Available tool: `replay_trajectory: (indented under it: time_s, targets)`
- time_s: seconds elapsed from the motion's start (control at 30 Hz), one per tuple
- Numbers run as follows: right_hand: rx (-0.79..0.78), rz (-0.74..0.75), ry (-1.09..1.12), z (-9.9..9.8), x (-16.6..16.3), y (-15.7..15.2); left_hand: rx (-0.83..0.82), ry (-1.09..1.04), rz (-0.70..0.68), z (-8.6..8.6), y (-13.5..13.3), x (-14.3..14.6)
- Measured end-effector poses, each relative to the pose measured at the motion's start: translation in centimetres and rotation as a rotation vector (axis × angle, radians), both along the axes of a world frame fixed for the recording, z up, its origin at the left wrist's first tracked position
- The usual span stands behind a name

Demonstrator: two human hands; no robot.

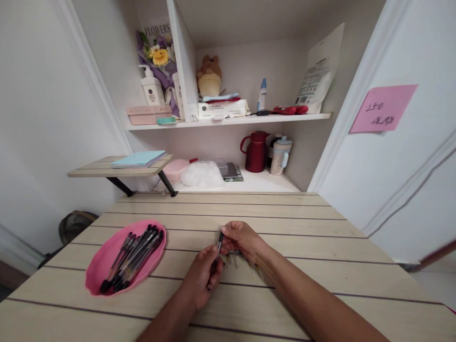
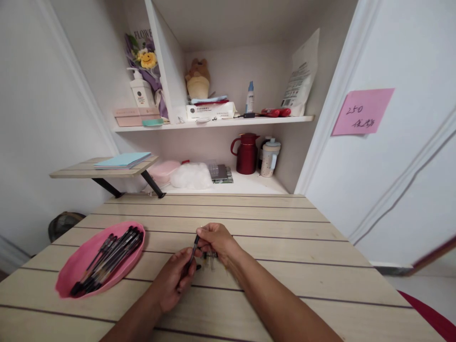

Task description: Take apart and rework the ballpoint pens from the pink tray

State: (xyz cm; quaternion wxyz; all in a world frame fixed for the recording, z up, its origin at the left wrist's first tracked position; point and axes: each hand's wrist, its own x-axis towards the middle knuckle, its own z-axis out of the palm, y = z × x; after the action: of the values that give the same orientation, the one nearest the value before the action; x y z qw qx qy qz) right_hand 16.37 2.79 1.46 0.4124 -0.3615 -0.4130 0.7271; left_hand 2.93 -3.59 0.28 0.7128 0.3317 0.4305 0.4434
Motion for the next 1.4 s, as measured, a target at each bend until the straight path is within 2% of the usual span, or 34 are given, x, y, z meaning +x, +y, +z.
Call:
replay_trajectory:
  time_s: [0.07,0.2,0.33,0.53,0.6,0.8,0.87,0.97,1.03,1.1,1.17,1.3,1.4]
  targets:
    - [0.021,-0.03,-0.007,-0.2,-0.1,0.1,-0.033,-0.033,-0.027,0.1,0.0,-0.2]
    - [0.07,-0.037,0.167,0.2,0.0,0.1,-0.098,-0.147,-0.117,0.3,-0.2,-0.6]
    - [0.055,-0.097,0.246,0.6,0.5,0.6,-0.076,-0.127,-0.114,0.0,-0.4,-0.4]
    - [0.021,-0.395,0.229,0.5,1.8,2.2,-0.066,-0.02,-0.097,0.1,-0.4,-0.4]
    - [0.017,-0.442,0.183,0.4,2.1,2.3,-0.068,0.017,-0.08,0.2,-0.3,-0.6]
    - [0.093,-0.227,-0.073,-0.1,0.7,1.5,-0.075,0.064,-0.055,0.2,-0.3,-0.7]
    - [0.185,-0.303,-0.138,-0.1,0.5,1.7,-0.066,0.074,-0.077,0.2,-0.4,-0.6]
    - [0.313,-0.54,-0.198,0.3,2.1,3.0,-0.04,0.095,-0.149,0.5,-0.6,-0.7]
    - [0.327,-0.7,-0.186,0.6,4.1,4.2,-0.037,0.118,-0.173,0.6,-0.7,-0.8]
    - [0.327,-0.779,-0.257,0.4,6.0,5.1,-0.046,0.135,-0.146,0.6,-0.6,-0.8]
    - [0.338,-0.672,-0.477,-0.1,7.0,5.4,-0.058,0.138,-0.104,0.6,-0.5,-0.8]
    - [0.446,-0.27,-1.005,-1.1,6.3,4.5,-0.05,0.139,-0.085,0.2,-0.3,-0.8]
    - [0.555,-0.14,-1.288,-0.8,5.1,3.7,-0.025,0.14,-0.081,0.0,-0.3,-0.8]
